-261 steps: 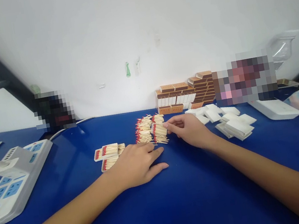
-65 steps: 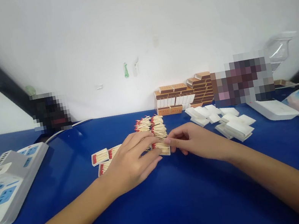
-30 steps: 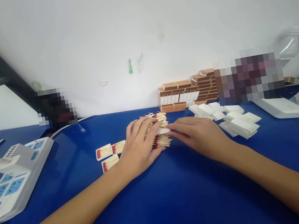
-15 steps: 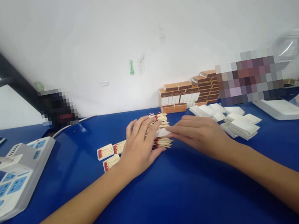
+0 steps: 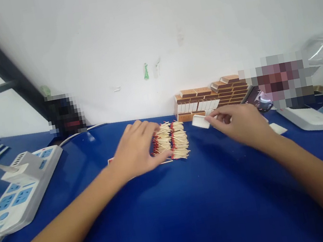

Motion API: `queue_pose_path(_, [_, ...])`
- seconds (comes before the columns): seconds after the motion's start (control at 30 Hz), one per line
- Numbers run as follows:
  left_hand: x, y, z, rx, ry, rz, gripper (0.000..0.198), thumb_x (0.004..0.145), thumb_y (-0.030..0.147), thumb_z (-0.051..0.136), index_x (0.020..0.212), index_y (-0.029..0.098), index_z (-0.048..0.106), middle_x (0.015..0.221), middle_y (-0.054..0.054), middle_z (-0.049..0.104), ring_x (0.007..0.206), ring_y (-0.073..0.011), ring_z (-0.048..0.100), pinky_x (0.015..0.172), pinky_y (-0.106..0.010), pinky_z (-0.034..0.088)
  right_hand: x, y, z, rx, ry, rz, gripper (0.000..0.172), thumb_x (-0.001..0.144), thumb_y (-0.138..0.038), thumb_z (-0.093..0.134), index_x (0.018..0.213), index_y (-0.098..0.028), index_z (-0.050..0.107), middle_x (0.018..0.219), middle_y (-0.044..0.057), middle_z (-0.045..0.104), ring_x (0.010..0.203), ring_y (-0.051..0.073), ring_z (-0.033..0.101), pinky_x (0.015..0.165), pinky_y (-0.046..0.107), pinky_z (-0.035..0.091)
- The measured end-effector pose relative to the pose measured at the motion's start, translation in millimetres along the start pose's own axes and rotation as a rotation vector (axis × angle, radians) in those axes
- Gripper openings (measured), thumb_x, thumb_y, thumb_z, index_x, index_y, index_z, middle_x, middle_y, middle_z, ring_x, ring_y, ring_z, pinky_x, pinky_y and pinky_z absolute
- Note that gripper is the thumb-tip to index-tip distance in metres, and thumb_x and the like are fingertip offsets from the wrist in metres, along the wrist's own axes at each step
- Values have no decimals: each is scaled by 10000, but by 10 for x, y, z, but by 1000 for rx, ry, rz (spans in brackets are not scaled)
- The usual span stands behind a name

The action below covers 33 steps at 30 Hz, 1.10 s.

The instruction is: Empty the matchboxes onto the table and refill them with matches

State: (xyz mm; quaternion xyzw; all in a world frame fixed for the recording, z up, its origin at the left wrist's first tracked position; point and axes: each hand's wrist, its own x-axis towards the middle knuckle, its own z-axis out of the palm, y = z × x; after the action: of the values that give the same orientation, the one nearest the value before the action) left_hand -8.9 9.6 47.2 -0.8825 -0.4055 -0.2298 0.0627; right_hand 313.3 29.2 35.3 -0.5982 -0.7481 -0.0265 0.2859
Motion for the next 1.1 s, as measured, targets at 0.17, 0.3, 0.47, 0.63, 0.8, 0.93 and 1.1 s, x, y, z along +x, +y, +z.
queue_pose_path(0.17, [52, -337, -537, -173, -564, -165, 386, 766, 603, 777, 740, 225, 702, 580, 38, 514, 505, -125, 446, 523, -297, 267, 76, 226, -132, -260, -57, 111, 313, 942, -441, 620, 808, -212, 784, 756, 96, 737, 672, 253, 627, 612, 355, 332])
queue_pose_path(0.3, [2, -451, -578, -109, -592, -230, 397, 670, 595, 831, 818, 237, 743, 652, 18, 593, 541, -144, 503, 527, -297, 262, 61, 195, -190, -283, -26, 125, 306, 949, -410, 624, 875, -166, 792, 802, 137, 738, 685, 247, 621, 619, 374, 319])
queue_pose_path(0.47, [-48, -483, -431, -6, -583, -259, 392, 673, 556, 807, 907, 244, 772, 773, -38, 712, 719, -226, 623, 587, -301, 327, 44, 167, -143, -300, -37, 115, 336, 949, -461, 585, 817, -210, 765, 758, 94, 733, 652, 247, 608, 592, 359, 323])
queue_pose_path(0.63, [-25, -413, -427, -6, -596, -220, 202, 726, 411, 738, 798, 222, 746, 686, -19, 681, 631, -190, 577, 562, -303, 315, 50, 147, -106, -247, 0, 67, 335, 940, -441, 560, 816, -210, 769, 750, 96, 736, 671, 263, 630, 608, 354, 337])
queue_pose_path(0.8, [-9, -80, -391, -1, -402, -36, 181, 748, 361, 729, 847, 209, 727, 774, -7, 705, 689, -183, 610, 619, -305, 374, -79, -289, -55, 340, -212, 111, 415, 935, -558, 598, 795, -199, 753, 728, 64, 719, 652, 204, 611, 617, 325, 418])
queue_pose_path(0.93, [-77, 251, -221, 63, -415, 102, 140, 817, 333, 684, 790, 195, 673, 821, -13, 718, 702, -197, 656, 607, -327, 397, -316, -739, 83, 757, -609, 128, 462, 948, -623, 611, 886, -192, 765, 819, 46, 743, 622, 145, 555, 585, 286, 427])
queue_pose_path(1.1, [-175, 372, -33, 153, -256, 323, 123, 887, 272, 624, 851, 175, 689, 823, -25, 714, 671, -205, 663, 579, -354, 422, -456, -882, 247, 831, -622, 58, 369, 907, -546, 720, 875, -188, 801, 730, 12, 685, 663, 137, 520, 613, 273, 395])
